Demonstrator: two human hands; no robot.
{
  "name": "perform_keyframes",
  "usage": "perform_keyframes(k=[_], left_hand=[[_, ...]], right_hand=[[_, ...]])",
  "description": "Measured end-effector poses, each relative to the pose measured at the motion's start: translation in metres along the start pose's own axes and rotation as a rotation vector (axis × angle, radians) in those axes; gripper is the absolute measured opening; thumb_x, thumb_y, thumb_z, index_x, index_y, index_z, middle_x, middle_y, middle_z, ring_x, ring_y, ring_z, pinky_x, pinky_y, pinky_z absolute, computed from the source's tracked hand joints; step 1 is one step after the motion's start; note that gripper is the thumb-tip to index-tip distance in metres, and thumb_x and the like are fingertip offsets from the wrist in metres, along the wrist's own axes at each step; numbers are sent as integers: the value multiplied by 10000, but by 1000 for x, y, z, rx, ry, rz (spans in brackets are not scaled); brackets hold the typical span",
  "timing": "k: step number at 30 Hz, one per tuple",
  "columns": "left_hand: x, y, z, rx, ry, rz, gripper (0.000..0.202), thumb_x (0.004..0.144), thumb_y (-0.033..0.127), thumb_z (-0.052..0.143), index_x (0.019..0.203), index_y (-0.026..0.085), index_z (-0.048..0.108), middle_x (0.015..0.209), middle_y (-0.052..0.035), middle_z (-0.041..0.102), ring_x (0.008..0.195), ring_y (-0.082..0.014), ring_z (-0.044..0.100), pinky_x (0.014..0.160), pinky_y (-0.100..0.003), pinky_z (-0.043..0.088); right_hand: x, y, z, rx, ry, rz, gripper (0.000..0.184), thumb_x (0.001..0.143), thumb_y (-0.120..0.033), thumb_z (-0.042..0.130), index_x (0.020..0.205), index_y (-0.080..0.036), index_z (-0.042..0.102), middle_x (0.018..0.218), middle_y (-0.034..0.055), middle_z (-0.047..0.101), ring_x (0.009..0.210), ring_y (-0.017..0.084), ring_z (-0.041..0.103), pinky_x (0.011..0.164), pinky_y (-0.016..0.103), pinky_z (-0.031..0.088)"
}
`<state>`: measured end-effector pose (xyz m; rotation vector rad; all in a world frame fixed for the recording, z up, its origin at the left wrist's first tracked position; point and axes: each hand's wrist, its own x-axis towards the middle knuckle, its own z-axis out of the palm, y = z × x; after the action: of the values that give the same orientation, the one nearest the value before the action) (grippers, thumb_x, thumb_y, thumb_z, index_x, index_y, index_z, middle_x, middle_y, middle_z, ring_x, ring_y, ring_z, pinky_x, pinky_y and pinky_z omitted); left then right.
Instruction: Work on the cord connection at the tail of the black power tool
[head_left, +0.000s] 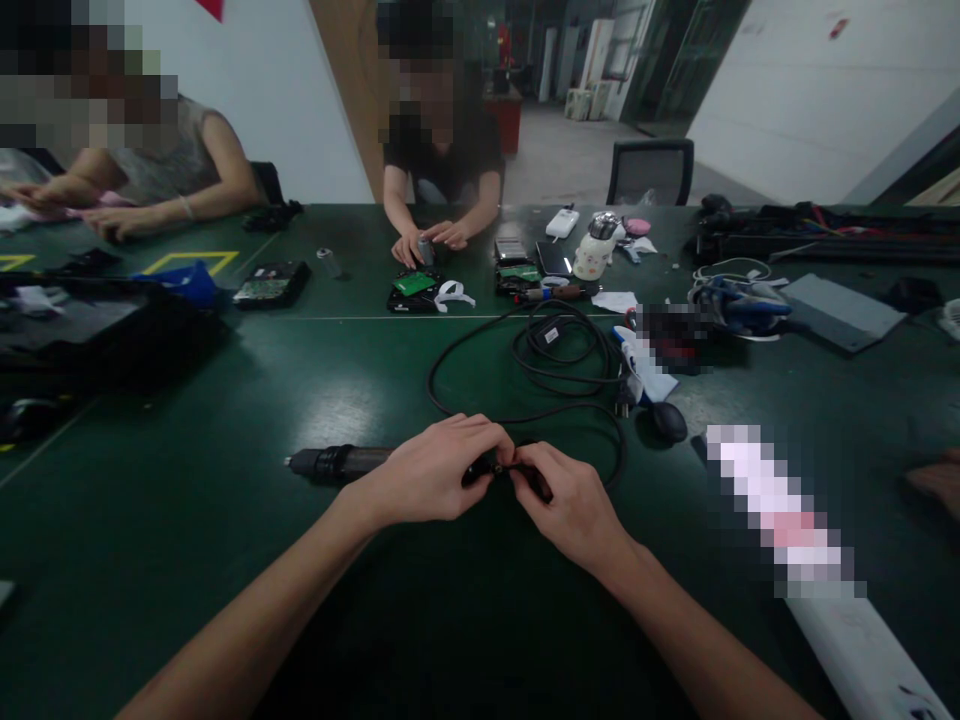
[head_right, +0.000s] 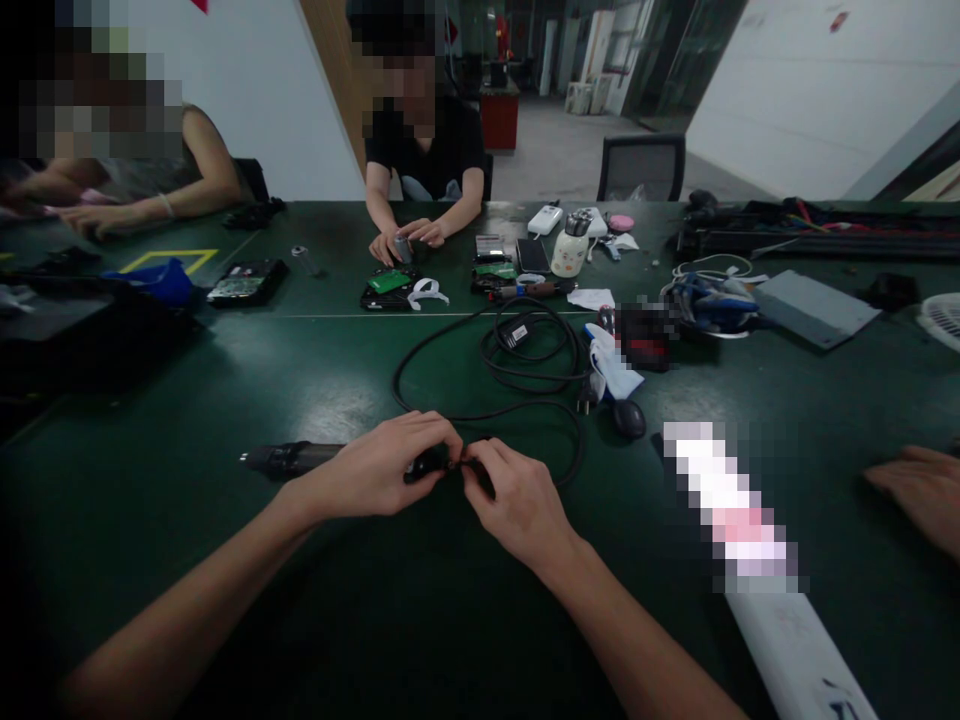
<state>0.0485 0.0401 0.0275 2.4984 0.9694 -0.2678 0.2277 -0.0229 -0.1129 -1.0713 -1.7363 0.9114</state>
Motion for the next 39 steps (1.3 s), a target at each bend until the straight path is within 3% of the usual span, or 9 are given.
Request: perform_keyframes(k=[5, 11, 15, 20, 25, 30, 35, 39], left_hand=[[1, 0, 1, 56, 25, -38, 169, 922, 170, 655, 1054, 233, 569, 1050, -1, 641, 1007, -198, 593, 902, -361, 454], [0, 0, 2, 49, 8, -6, 254, 886, 123, 663, 1092, 233, 561, 1091, 6, 637, 1030, -185, 589, 935, -351, 453], [1, -1, 2, 91, 29, -23, 178, 923, 173, 667, 1056, 233, 566, 1052, 4, 639, 1011, -195, 593, 913, -361, 455], [0, -2, 2, 34, 14, -2, 267, 888, 128, 661, 1115, 237, 570, 1115, -2, 642, 1067, -190, 592, 970, -360, 460], [0, -2, 2, 67, 30, -29, 188, 922, 180, 670, 1074, 237, 574, 1074, 6, 643, 1030, -191, 594, 921, -363, 464], [0, 0, 1, 29, 2, 4, 278, 881, 117, 656, 1116, 235, 568, 1121, 0, 642, 1067, -189, 590, 969, -363, 462], [2, -1, 3, 94, 25, -17, 168, 929, 178, 662, 1068, 233, 587, 1066, 0, 651, 1034, -199, 594, 935, -382, 463], [1, -1, 3, 52, 16, 3, 264, 885, 145, 671, 1119, 233, 586, 1116, -7, 651, 1069, -199, 596, 971, -380, 466]], right_hand=[[0, 1, 1, 8, 5, -10, 130, 1018, -185, 573, 1117, -235, 640, 1041, 41, 695, 840, 184, 670, 697, 296, 502], [0, 2, 2, 1, 9, -11, 137, 1018, -178, 577, 1125, -234, 642, 1032, 41, 693, 851, 188, 671, 727, 300, 511], [-1, 1, 1, 7, 7, -13, 131, 1022, -179, 576, 1119, -235, 643, 1042, 41, 692, 849, 186, 668, 714, 297, 509], [-1, 2, 2, -1, 15, -20, 140, 1021, -184, 578, 1131, -235, 647, 1024, 42, 693, 844, 186, 673, 691, 287, 510], [0, 3, 3, 4, 16, -18, 122, 1024, -186, 577, 1117, -233, 641, 1038, 41, 691, 860, 188, 672, 721, 293, 510], [-1, 3, 3, -12, 7, -11, 132, 1026, -180, 571, 1126, -236, 636, 1029, 40, 679, 876, 197, 665, 750, 307, 508], [-1, 2, 3, 0, 2, -8, 130, 1036, -191, 560, 1134, -239, 632, 1043, 42, 679, 870, 194, 657, 739, 306, 500], [-1, 2, 3, -7, 6, -6, 114, 1032, -191, 565, 1109, -236, 636, 1006, 38, 677, 845, 192, 654, 728, 307, 494]])
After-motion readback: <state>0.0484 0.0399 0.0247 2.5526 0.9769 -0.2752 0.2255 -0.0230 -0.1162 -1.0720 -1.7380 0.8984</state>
